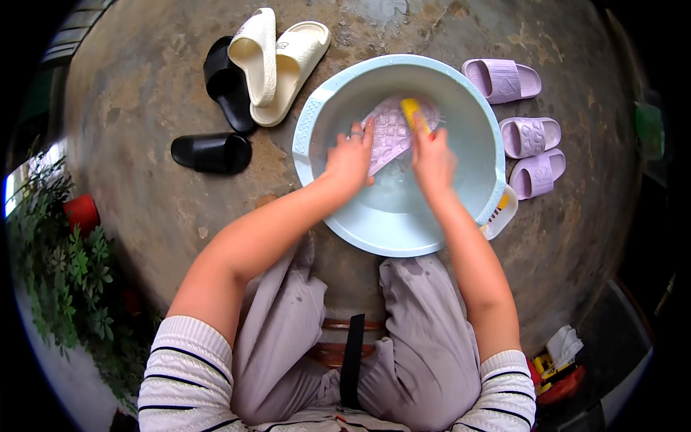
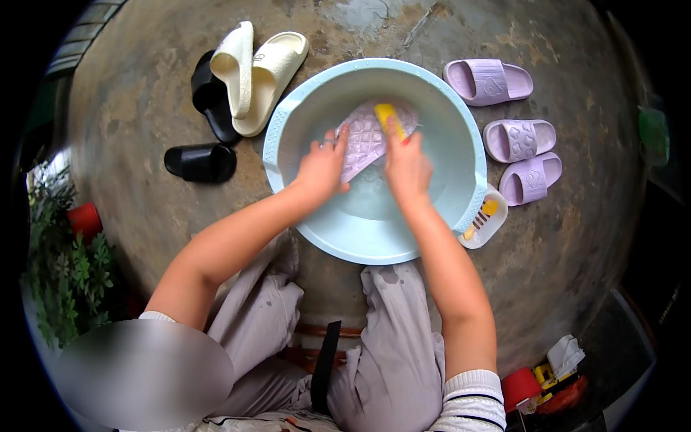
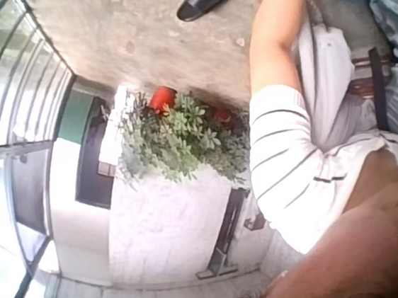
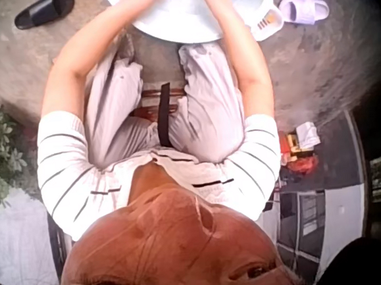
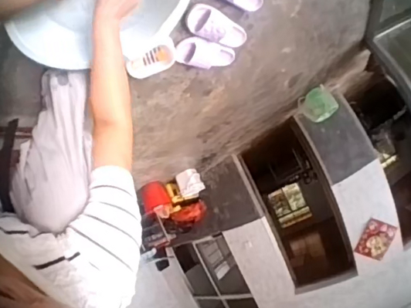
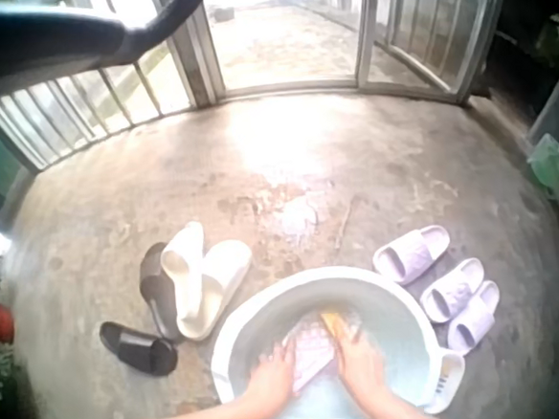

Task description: The person sits on a small stool and scrubs several pairs of slippers using a yellow brush and a basin of water. They clean a black slipper, a white slipper, and a purple slipper one by one, scrubbing the soles and tops before placing them aside.

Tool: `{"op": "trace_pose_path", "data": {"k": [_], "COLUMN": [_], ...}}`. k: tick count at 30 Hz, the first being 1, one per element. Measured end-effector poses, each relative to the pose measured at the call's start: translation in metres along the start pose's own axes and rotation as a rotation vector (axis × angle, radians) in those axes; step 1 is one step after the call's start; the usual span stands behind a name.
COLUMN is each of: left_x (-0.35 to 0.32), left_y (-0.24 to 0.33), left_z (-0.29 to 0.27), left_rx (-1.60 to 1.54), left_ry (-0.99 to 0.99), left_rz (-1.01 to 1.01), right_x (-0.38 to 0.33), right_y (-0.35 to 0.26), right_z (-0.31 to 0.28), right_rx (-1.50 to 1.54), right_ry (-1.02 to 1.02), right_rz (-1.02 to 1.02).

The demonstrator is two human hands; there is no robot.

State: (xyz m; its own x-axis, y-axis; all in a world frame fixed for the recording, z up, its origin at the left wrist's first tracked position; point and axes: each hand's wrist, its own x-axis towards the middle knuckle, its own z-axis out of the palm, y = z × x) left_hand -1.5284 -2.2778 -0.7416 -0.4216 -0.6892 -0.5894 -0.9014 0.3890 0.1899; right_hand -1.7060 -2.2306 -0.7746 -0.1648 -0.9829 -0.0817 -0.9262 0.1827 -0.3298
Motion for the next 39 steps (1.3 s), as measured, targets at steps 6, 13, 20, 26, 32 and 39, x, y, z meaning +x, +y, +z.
{"op": "trace_pose_path", "data": {"k": [6, 13, 20, 26, 32, 39], "left_x": [-0.02, -0.042, -0.029, -0.031, -0.061, -0.064], "left_y": [-0.01, -0.004, 0.0, -0.016, -0.017, -0.017], "left_z": [-0.001, -0.026, -0.029, -0.026, -0.035, -0.037], "left_rx": [-0.225, -0.133, -0.343, -0.429, -0.152, 0.012], "left_ry": [0.18, 0.407, 0.507, 0.516, 0.432, 0.491], "left_rz": [-0.024, 0.148, 0.222, 0.261, 0.221, 0.176], "right_x": [-0.034, -0.03, -0.022, -0.036, -0.012, -0.03], "right_y": [-0.031, -0.003, -0.011, -0.023, 0.032, 0.022], "right_z": [-0.013, -0.013, -0.014, -0.027, 0.007, 0.035], "right_rx": [0.114, 0.206, 0.26, 0.358, -0.073, -0.017], "right_ry": [-0.132, 0.02, 0.022, -0.078, -0.119, -0.323], "right_rz": [-0.193, -0.066, -0.065, -0.312, 0.13, 0.277]}}
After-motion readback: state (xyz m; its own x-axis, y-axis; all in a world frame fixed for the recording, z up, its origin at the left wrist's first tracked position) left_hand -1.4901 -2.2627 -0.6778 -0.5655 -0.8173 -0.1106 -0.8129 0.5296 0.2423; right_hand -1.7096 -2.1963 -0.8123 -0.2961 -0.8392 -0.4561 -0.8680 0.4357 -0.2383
